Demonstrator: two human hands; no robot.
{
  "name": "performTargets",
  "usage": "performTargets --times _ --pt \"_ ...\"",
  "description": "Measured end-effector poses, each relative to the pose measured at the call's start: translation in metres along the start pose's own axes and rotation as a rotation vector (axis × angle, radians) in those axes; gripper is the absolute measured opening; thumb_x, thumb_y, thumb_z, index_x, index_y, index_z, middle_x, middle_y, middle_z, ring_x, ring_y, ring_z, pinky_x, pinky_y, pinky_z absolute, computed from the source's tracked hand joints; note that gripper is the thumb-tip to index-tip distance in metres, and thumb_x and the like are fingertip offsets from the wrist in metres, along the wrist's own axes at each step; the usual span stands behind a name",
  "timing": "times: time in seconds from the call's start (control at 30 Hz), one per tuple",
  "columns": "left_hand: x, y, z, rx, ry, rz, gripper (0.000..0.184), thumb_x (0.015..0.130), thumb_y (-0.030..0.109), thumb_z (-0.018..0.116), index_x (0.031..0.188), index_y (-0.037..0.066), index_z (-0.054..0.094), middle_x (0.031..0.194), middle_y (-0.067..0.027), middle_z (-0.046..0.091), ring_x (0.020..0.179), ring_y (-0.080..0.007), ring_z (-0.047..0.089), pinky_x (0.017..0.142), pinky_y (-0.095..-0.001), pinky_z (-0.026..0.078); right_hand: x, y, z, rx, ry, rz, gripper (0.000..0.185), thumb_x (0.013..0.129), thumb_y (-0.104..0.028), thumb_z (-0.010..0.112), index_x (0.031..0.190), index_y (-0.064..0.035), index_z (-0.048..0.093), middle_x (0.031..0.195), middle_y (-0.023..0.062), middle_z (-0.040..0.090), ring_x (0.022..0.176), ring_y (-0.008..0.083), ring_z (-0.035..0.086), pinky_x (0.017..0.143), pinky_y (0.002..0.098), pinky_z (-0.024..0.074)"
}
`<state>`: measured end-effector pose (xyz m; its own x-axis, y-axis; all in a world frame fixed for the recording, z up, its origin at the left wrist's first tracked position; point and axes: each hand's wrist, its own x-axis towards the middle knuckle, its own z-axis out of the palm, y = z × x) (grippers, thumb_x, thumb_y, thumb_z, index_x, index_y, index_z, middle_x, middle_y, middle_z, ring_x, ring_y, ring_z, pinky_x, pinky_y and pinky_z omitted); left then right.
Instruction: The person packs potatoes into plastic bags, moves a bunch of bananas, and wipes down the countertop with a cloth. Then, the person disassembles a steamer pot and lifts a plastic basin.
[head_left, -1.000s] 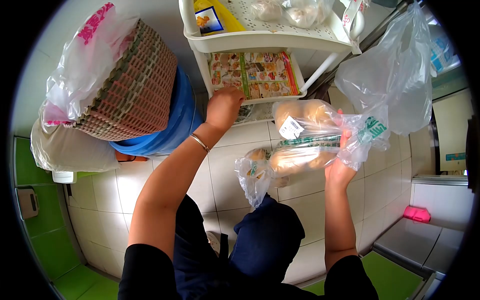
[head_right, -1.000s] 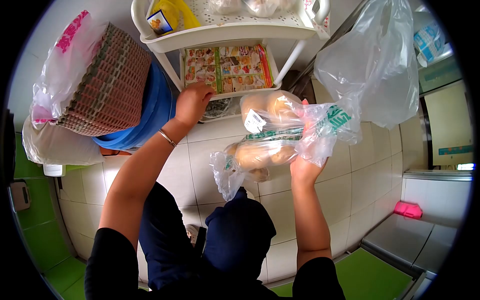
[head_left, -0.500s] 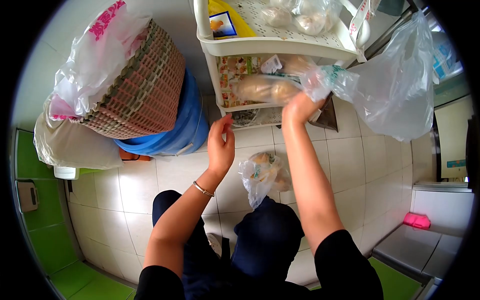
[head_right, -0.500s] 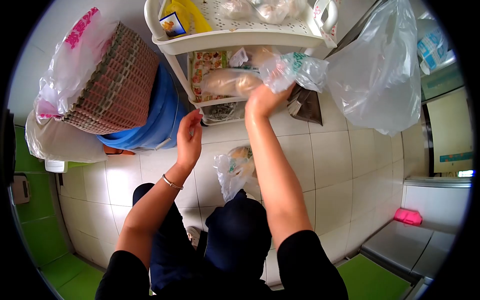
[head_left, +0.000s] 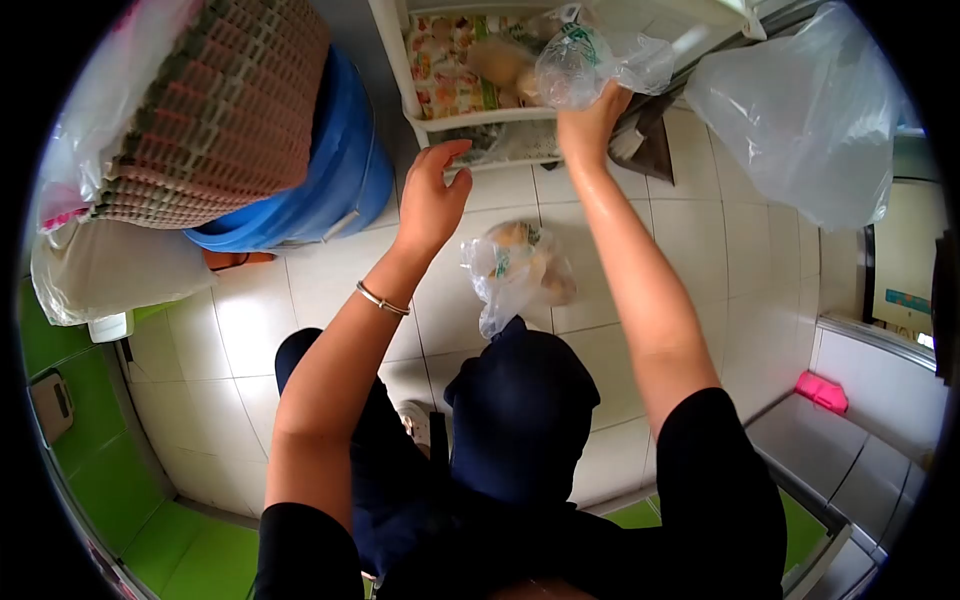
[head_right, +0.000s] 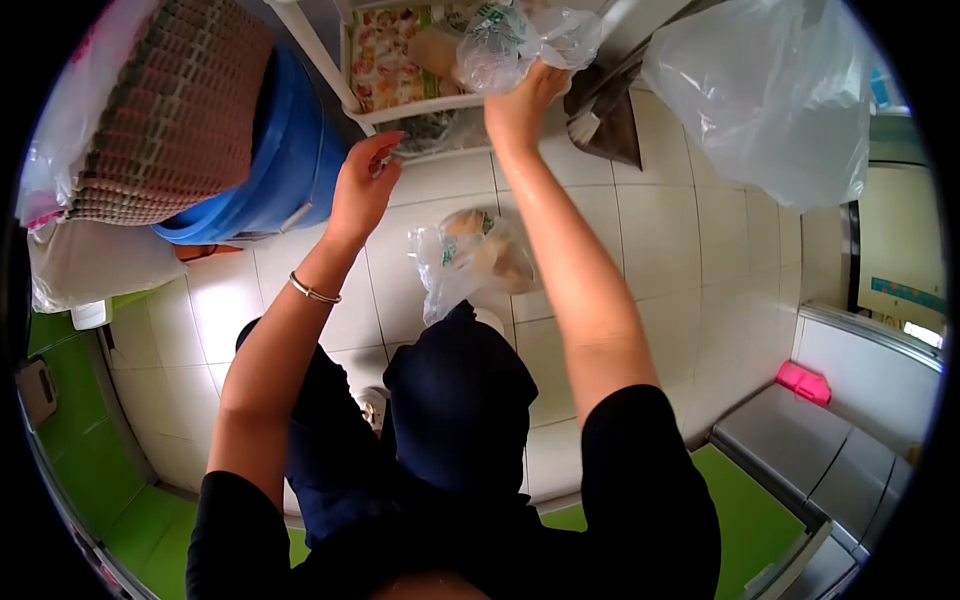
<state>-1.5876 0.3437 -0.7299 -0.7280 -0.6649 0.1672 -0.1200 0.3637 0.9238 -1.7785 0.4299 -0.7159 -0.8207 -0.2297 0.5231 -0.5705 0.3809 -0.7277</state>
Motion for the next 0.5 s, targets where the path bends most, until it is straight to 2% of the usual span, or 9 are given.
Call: performTargets --times 0.07,0.13,0.23,0.27,0.3,0.37,0.4,0.47,0.5 --pt "-0.008 -0.003 0.005 0.051 -0.093 -0.048 0.035 0.075 0.007 0.062 0.110 0.005 0.059 0.105 -0.0141 0.058 0.096 -0.0259 0.055 0.084 -0.0337 0.044 -0.005 0.002 -0.027 -0.090 -0.268 -0.137 0.067 0.080 -0.015 0.065 0.132 0.0037 0.027 0.130 0.0264 0.031 0.119 0.0380 0.034 0.101 0.0436 0.0285" --pt "-0.022 -0.020 0.016 0.172 -0.127 0.007 0.036 0.075 0.013 0.069 0.109 0.006 0.061 0.108 -0.0115 0.058 0.100 -0.0243 0.054 0.087 -0.0336 0.043 -0.034 0.020 -0.052 -0.077 -0.246 -0.164 0.069 0.079 -0.012 0.065 0.134 0.0019 0.026 0.131 0.0250 0.031 0.120 0.0370 0.035 0.101 0.0426 0.0301" --pt "-0.079 -0.032 0.051 0.431 -0.136 -0.272 0.079 0.059 0.035 0.081 0.127 0.017 0.045 0.114 -0.0222 0.050 0.113 -0.0346 0.045 0.097 -0.0396 0.036 -0.126 0.059 -0.094 0.017 -0.375 -0.086 0.072 0.075 -0.004 0.061 0.137 0.0018 0.024 0.132 0.0204 0.037 0.121 0.0396 0.034 0.102 0.0457 0.0271" --pt "-0.097 -0.031 0.062 0.526 -0.203 -0.357 0.083 0.060 0.031 0.080 0.131 0.017 0.039 0.119 -0.0252 0.045 0.110 -0.0347 0.048 0.093 -0.0385 0.041 -0.163 0.080 -0.105 -0.047 -0.496 -0.102 0.074 0.072 -0.002 0.059 0.137 0.0019 0.024 0.132 0.0211 0.037 0.121 0.0386 0.035 0.102 0.0457 0.0273" --pt "-0.112 -0.046 0.068 0.432 -0.295 -0.437 0.080 0.062 0.027 0.077 0.131 0.016 0.038 0.120 -0.0261 0.045 0.106 -0.0342 0.051 0.088 -0.0382 0.044 -0.187 0.081 -0.116 -0.107 -0.660 -0.056 0.077 0.069 0.000 0.059 0.137 0.0020 0.023 0.133 0.0216 0.037 0.123 0.0384 0.034 0.103 0.0468 0.0276" --pt "-0.124 -0.083 0.079 0.059 -0.476 -0.573 0.066 0.067 0.018 0.069 0.128 0.013 0.044 0.116 -0.0259 0.051 0.096 -0.0328 0.058 0.077 -0.0382 0.050 -0.246 0.094 -0.128 -0.267 -0.900 -0.076 0.096 0.061 -0.017 0.072 0.139 0.0015 0.018 0.141 0.0225 0.026 0.127 0.0407 0.029 0.105 0.0472 0.0261" --pt "-0.116 -0.081 0.084 0.073 -0.503 -0.616 0.054 0.068 0.015 0.064 0.120 0.010 0.051 0.104 -0.0239 0.057 0.087 -0.0320 0.061 0.070 -0.0385 0.051 -0.255 0.098 -0.126 -0.264 -0.864 -0.098 0.104 0.059 -0.028 0.076 0.139 0.0011 0.017 0.144 0.0224 0.021 0.127 0.0444 0.028 0.105 0.0483 0.0264" --pt "-0.109 -0.068 0.100 0.089 -0.526 -0.658 0.043 0.068 0.011 0.059 0.111 0.007 0.058 0.093 -0.0219 0.063 0.078 -0.0312 0.064 0.064 -0.0388 0.051 -0.254 0.102 -0.109 -0.235 -0.792 -0.082 0.104 0.060 -0.031 0.076 0.139 0.0012 0.017 0.144 0.0229 0.020 0.126 0.0451 0.028 0.104 0.0491 0.0270" --pt "-0.104 -0.054 0.107 0.123 -0.474 -0.503 0.035 0.067 0.010 0.059 0.102 0.005 0.061 0.084 -0.0203 0.063 0.073 -0.0320 0.064 0.062 -0.0396 0.050 -0.252 0.105 -0.101 -0.208 -0.728 -0.059 0.104 0.061 -0.033 0.076 0.139 0.0012 0.017 0.144 0.0234 0.019 0.125 0.0458 0.028 0.103 0.0499 0.0276"
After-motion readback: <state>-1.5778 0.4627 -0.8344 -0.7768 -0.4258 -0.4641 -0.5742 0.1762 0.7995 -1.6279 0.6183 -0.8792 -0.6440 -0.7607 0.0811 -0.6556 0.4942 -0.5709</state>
